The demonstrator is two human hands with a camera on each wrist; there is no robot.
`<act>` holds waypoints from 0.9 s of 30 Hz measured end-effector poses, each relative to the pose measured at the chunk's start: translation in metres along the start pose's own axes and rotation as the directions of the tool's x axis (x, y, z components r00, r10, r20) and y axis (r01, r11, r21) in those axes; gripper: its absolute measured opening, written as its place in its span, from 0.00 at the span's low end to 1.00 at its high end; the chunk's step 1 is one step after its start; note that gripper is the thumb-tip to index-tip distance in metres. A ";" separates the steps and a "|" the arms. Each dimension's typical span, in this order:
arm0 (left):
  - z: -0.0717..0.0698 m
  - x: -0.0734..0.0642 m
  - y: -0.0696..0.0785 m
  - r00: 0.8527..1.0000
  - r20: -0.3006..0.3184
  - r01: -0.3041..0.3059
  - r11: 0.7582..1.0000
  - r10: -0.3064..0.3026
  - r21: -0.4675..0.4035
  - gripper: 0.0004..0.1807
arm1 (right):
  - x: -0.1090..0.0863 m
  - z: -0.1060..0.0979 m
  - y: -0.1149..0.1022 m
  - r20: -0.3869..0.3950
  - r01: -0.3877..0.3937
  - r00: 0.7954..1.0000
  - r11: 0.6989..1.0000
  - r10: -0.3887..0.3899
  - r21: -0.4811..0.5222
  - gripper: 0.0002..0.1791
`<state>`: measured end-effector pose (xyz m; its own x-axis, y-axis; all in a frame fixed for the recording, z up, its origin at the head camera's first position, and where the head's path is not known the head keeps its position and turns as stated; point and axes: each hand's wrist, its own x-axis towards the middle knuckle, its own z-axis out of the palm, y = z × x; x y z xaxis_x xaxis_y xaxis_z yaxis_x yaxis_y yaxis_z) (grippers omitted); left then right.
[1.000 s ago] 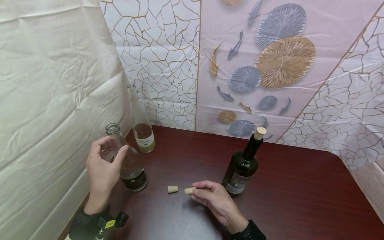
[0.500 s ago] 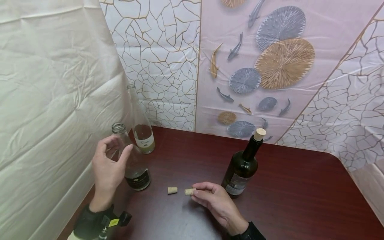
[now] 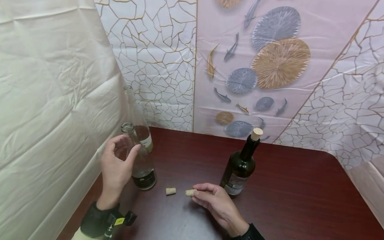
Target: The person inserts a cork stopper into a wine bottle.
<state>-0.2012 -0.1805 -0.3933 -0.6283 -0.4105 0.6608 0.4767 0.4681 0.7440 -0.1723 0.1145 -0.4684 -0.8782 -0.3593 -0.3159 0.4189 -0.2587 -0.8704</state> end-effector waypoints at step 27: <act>0.025 -0.008 0.042 0.995 0.088 -0.055 0.998 0.053 0.027 0.23 | -0.005 -0.001 -0.008 -0.003 0.031 1.000 0.999 -0.031 0.030 0.18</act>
<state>-0.1918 -0.1379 -0.3692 -0.6542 -0.3143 0.6880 0.4941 0.5111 0.7033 -0.1718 0.1192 -0.4603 -0.8912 -0.3487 -0.2899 0.3983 -0.2960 -0.8682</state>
